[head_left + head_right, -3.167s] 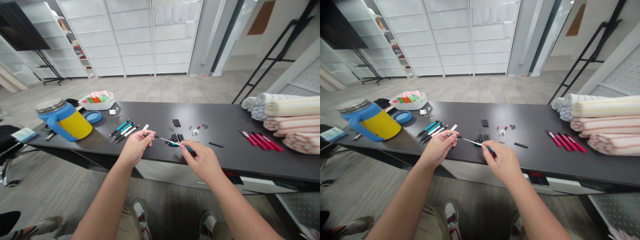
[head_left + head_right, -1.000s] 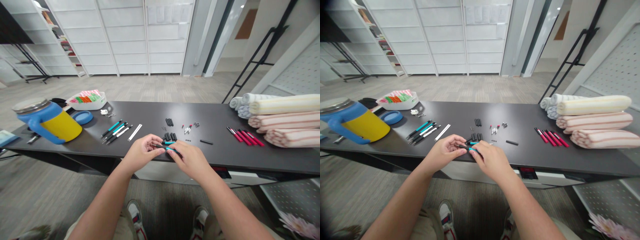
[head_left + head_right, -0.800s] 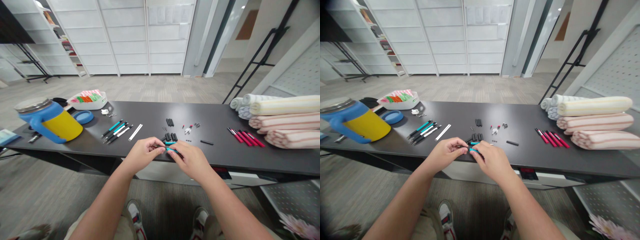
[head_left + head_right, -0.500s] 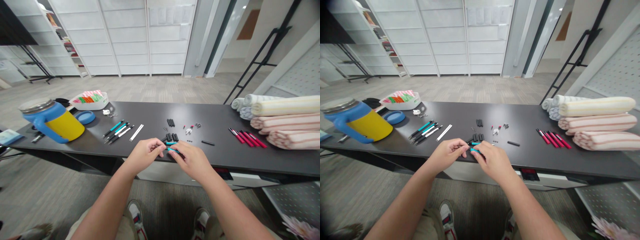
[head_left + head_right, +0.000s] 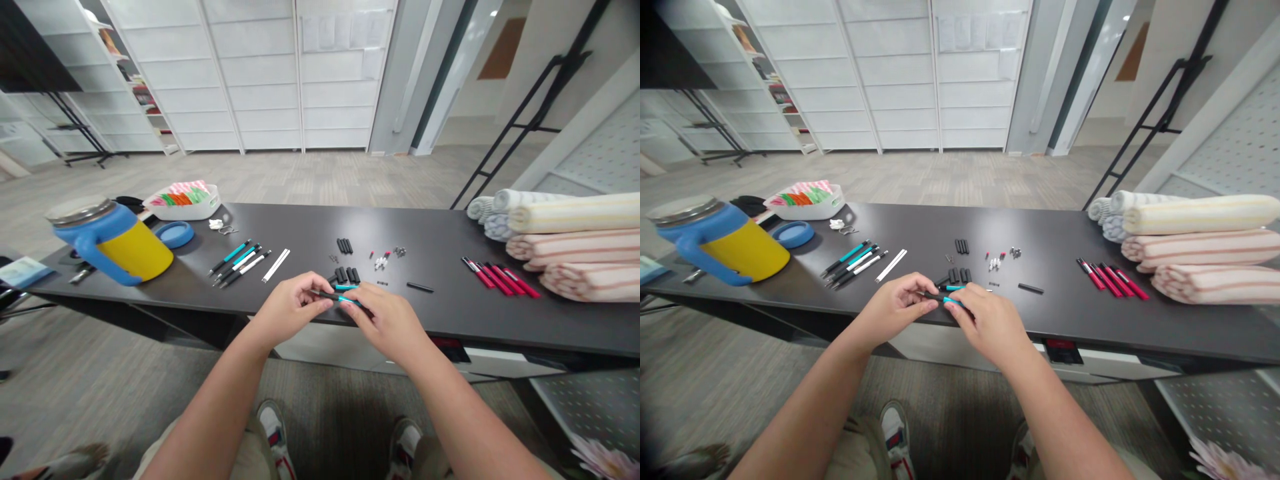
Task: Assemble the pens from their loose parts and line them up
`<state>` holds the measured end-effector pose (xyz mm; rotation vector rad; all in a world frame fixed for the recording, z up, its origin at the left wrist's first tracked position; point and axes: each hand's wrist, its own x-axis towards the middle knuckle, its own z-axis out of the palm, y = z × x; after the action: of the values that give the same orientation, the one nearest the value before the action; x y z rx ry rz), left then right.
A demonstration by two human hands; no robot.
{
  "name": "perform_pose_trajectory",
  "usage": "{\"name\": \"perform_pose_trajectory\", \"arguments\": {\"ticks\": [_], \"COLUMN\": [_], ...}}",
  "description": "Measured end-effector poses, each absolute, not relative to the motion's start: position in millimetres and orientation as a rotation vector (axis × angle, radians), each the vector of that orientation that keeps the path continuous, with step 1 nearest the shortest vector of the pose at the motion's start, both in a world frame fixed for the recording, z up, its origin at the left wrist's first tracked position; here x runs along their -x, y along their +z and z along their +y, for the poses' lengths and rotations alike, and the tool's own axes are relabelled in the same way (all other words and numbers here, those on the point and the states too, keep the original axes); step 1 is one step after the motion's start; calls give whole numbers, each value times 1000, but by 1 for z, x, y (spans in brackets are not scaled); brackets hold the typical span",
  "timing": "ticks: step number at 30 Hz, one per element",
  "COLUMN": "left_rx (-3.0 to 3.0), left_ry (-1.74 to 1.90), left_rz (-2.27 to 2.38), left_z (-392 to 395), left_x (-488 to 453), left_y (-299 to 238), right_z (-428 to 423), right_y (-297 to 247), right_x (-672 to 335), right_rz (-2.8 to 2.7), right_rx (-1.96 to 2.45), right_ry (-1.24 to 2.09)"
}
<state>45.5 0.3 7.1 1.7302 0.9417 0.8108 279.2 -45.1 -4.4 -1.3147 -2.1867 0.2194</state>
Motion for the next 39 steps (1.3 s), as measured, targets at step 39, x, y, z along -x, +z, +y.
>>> {"name": "perform_pose_trajectory", "arguments": {"ticks": [39], "left_rx": [-1648], "left_ry": [820], "left_rz": [991], "left_z": [-6], "left_x": [-48], "left_y": [5], "right_z": [-43], "right_y": [-14], "right_x": [-294], "right_rz": [-1321], "right_rx": [1226], "right_ry": [831]}}
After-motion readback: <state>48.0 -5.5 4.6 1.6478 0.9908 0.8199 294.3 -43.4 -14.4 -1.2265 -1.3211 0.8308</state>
